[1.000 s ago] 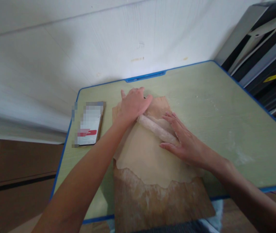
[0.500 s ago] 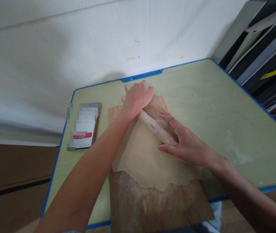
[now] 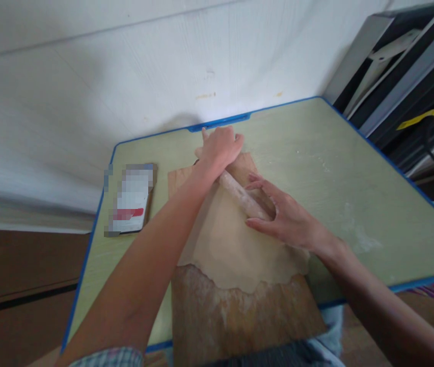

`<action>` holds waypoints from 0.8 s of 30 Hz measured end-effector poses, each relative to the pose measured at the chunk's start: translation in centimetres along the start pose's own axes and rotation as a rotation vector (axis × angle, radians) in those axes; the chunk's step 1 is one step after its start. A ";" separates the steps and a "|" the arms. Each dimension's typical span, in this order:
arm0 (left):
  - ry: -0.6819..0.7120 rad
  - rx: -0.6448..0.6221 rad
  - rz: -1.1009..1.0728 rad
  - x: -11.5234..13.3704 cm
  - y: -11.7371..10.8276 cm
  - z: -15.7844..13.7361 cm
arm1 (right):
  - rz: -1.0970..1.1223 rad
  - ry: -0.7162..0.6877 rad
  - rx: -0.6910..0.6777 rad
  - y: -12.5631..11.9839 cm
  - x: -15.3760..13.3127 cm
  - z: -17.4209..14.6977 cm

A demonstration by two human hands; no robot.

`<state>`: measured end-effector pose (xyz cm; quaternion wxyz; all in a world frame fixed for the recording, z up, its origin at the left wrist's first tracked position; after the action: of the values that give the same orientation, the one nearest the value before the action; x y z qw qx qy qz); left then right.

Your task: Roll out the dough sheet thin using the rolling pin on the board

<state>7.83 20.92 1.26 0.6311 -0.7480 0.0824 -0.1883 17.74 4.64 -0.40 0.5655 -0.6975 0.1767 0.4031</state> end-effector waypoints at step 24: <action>0.268 -0.116 0.215 -4.2 0.6 -18.2 | -0.880 -0.012 0.194 2.0 -3.7 -6.5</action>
<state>-2.94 5.72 2.31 0.5869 -0.7382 0.2559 -0.2126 16.38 -2.79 1.34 0.7470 -0.6475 -0.1032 0.1099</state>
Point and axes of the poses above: each hand's wrist, its own z-axis towards the middle knuckle, its own y-axis out of the palm, x = y × z, the point moved 2 cm from there along z, towards the middle knuckle, and after that the axes turned 14 degrees about -x, right-handed, at the moved point
